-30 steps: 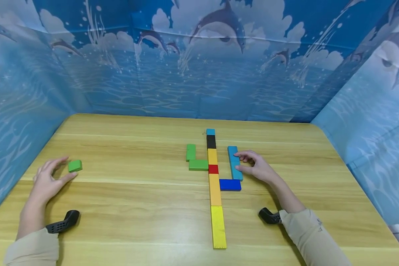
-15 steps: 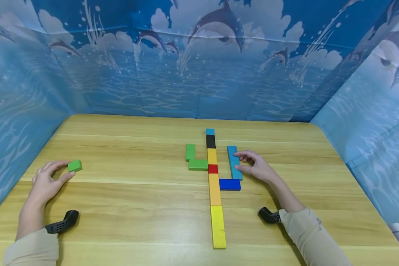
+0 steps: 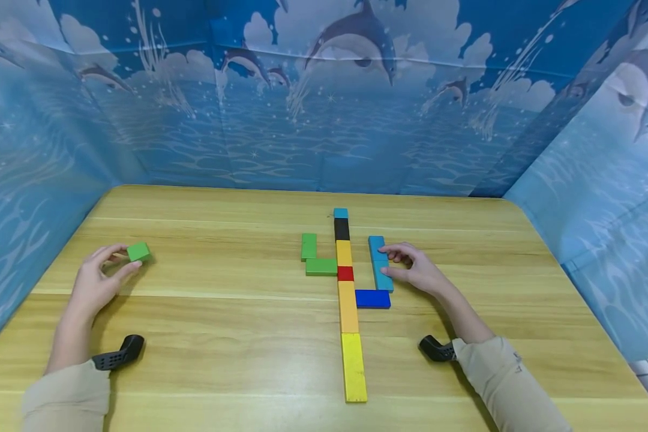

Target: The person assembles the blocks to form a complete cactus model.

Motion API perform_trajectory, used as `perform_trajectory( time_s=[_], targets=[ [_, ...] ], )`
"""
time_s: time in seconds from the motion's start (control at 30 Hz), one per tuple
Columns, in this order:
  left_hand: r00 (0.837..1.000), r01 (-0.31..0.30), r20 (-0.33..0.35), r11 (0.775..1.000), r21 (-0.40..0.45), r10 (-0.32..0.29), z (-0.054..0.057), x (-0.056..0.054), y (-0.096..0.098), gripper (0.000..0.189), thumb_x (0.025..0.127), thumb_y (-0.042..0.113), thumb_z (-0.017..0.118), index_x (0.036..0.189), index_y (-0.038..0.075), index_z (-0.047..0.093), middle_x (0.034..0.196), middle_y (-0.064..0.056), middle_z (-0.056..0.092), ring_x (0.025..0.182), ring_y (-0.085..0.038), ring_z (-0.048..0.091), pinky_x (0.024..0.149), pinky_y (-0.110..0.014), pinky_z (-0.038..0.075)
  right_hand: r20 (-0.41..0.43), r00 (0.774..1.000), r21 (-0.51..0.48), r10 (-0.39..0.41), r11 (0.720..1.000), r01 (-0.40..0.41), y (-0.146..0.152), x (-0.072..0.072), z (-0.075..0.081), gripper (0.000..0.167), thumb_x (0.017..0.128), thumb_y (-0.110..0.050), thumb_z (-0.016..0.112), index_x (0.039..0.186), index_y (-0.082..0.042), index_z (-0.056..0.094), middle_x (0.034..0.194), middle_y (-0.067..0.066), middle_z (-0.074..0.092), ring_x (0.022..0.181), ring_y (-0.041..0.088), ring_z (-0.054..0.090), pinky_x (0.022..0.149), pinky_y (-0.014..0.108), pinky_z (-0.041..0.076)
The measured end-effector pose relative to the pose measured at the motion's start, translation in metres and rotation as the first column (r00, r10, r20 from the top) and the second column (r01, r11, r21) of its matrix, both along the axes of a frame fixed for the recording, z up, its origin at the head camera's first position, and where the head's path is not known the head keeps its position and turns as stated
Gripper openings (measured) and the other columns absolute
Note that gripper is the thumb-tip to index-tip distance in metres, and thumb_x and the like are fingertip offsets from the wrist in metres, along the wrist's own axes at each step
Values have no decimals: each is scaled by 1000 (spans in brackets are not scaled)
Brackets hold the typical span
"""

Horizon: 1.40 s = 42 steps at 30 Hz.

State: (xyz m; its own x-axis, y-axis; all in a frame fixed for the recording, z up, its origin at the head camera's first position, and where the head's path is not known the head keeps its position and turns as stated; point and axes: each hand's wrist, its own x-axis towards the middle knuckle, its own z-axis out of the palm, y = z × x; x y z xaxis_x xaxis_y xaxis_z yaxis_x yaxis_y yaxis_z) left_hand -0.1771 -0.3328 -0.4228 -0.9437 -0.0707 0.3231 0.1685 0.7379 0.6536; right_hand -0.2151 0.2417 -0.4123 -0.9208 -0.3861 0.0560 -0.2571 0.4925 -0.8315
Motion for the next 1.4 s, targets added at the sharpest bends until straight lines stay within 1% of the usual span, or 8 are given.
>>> perform_trajectory(
  time_s=[0.1, 0.2, 0.4, 0.57, 0.83, 1.1, 1.3, 1.4],
  targets=[
    [999, 39, -13, 999, 9, -39, 2, -13, 20, 38, 87, 17, 63, 118, -3, 54, 106, -10, 53, 92, -7, 42, 78, -31, 34, -7, 1000, 4, -1, 1000, 1, 5, -6, -11, 41, 84, -9, 66, 122, 0, 54, 101, 15, 50, 90, 28, 42, 72, 27, 36],
    [996, 86, -24, 996, 32, -85, 1, -29, 41, 37, 87, 15, 63, 117, -4, 54, 107, -18, 54, 93, -21, 45, 79, -33, 35, -7, 1000, 6, -5, 1000, 6, 9, -10, -19, 41, 83, -14, 67, 122, -5, 56, 101, 13, 51, 90, 25, 43, 73, 27, 37],
    [983, 181, -28, 978, 102, -179, -2, -58, 83, 36, 85, 10, 65, 116, -5, 54, 105, -21, 54, 94, -32, 48, 85, -45, 37, -22, 1000, -6, 2, 1000, -2, 11, -10, -21, 41, 83, -18, 68, 121, -6, 56, 99, 11, 51, 89, 25, 42, 72, 27, 37],
    [971, 234, 20, 963, 131, -238, -2, -75, 115, 37, 86, 13, 64, 117, -2, 54, 105, -20, 54, 97, -33, 48, 87, -47, 37, -24, 1000, -2, 0, 1000, 0, 10, -9, -20, 41, 83, -17, 68, 121, -6, 57, 99, 11, 51, 88, 25, 42, 72, 27, 37],
    [946, 295, 89, 941, 166, -312, -4, -93, 161, 41, 85, 12, 65, 122, 0, 52, 107, -17, 54, 102, -32, 48, 91, -46, 37, -19, 1000, -4, 4, 1000, -4, 10, -10, -20, 42, 83, -17, 68, 121, -5, 56, 100, 11, 50, 89, 25, 42, 72, 27, 36],
    [926, 349, 94, 923, 162, -366, -9, -107, 198, 44, 85, 12, 65, 124, -2, 51, 104, -16, 55, 99, -30, 48, 90, -43, 39, -18, 1000, -5, -2, 1000, 2, 11, -10, -20, 41, 83, -16, 68, 121, -6, 56, 100, 10, 51, 89, 25, 42, 73, 26, 37],
    [916, 365, 102, 911, 190, -388, -9, -114, 219, 44, 85, 11, 64, 125, -3, 51, 105, -17, 56, 99, -31, 50, 90, -42, 39, -24, 1000, -5, -5, 1000, 5, 10, -10, -19, 41, 82, -17, 68, 120, -6, 57, 99, 10, 51, 89, 25, 43, 72, 27, 37],
    [911, 381, 96, 909, 172, -400, -9, -118, 227, 44, 84, 11, 65, 124, -2, 52, 104, -17, 57, 99, -30, 50, 90, -41, 40, -24, 1000, -2, -7, 1000, 7, 10, -10, -19, 41, 82, -17, 69, 120, -6, 57, 99, 10, 51, 89, 25, 43, 72, 27, 37]
  ],
)
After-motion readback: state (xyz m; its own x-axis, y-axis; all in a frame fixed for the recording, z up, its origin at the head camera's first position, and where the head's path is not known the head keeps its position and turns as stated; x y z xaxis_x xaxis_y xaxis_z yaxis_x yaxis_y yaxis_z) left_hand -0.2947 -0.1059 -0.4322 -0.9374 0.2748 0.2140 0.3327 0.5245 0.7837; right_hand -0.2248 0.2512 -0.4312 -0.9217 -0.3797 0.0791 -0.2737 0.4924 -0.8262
